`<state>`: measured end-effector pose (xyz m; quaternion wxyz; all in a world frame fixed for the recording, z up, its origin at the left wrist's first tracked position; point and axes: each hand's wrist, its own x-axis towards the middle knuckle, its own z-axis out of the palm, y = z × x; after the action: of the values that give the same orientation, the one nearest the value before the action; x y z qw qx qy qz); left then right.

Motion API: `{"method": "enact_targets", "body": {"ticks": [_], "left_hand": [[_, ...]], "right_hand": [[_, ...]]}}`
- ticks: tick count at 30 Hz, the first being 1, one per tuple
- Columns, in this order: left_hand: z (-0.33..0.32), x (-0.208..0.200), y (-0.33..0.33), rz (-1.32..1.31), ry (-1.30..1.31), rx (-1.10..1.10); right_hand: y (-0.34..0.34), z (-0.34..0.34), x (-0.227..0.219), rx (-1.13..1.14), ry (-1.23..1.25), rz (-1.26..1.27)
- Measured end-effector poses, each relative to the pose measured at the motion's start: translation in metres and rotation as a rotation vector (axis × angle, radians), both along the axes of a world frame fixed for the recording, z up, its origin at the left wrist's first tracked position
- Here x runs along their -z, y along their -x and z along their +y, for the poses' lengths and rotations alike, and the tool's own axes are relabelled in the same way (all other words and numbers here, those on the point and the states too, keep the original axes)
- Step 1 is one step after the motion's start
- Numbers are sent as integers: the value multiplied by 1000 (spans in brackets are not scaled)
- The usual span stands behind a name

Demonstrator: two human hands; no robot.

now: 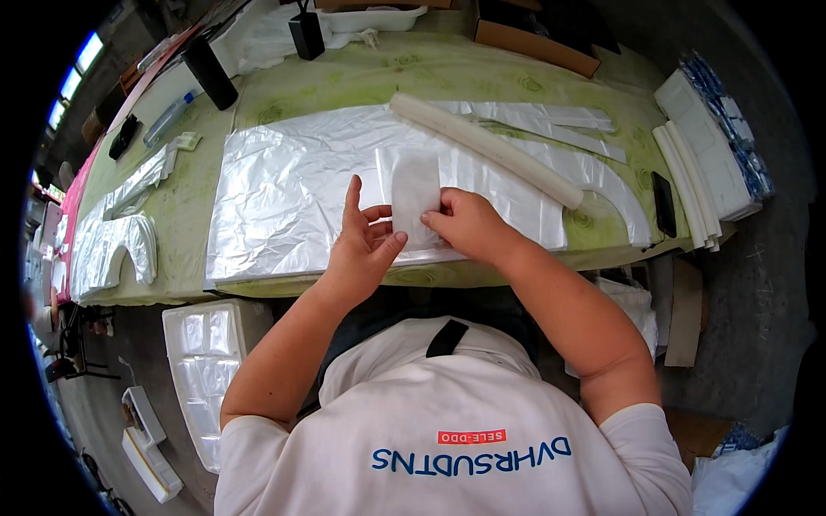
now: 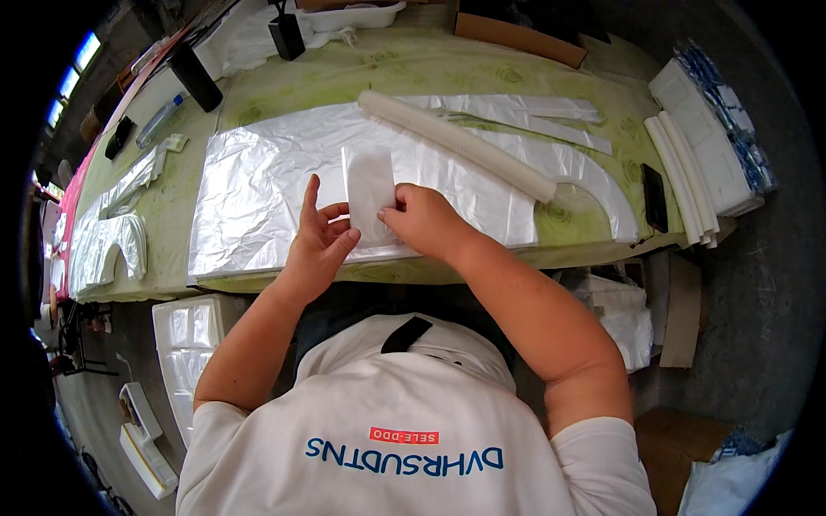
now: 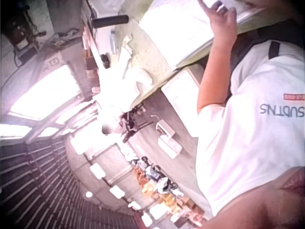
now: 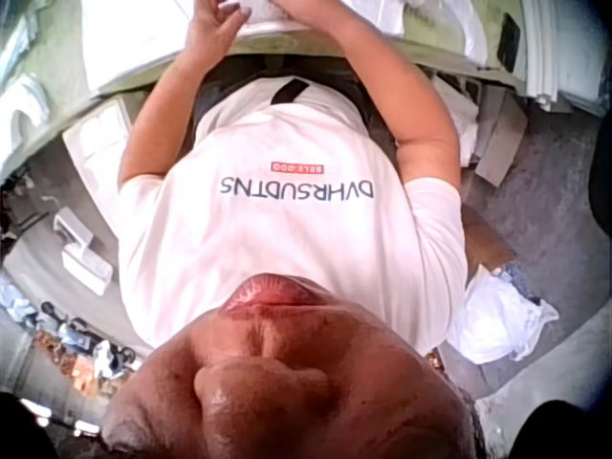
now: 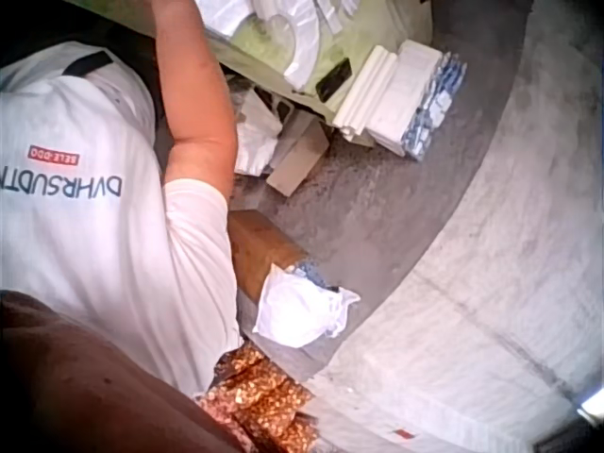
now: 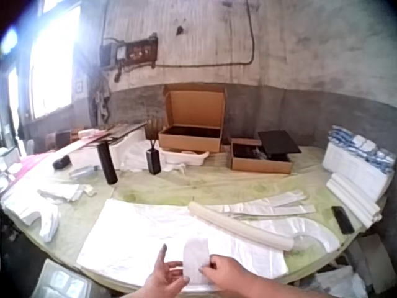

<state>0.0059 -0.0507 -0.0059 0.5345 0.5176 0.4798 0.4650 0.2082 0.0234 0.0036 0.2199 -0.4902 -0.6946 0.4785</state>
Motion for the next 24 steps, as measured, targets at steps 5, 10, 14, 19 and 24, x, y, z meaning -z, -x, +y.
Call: {"method": "enact_targets", "body": {"ticks": [5,10,14,19,24], "left_hand": [[5,-1,4,861,-515,-57],[24,7,-3,1216,-566,186],[36,2,-3,1277,-483,256],[23,-5,-1,1234,-554,408],[1,-8,-6,1194,-640,551]], "right_hand": [[14,20,-12,-56,169,-258],[22,25,-4,-60,-21,-335],[15,11,9,85,-122,-228],[-3,-24,-2,40,60,-88],[-39,-74,-14,-38,-76,6]]}}
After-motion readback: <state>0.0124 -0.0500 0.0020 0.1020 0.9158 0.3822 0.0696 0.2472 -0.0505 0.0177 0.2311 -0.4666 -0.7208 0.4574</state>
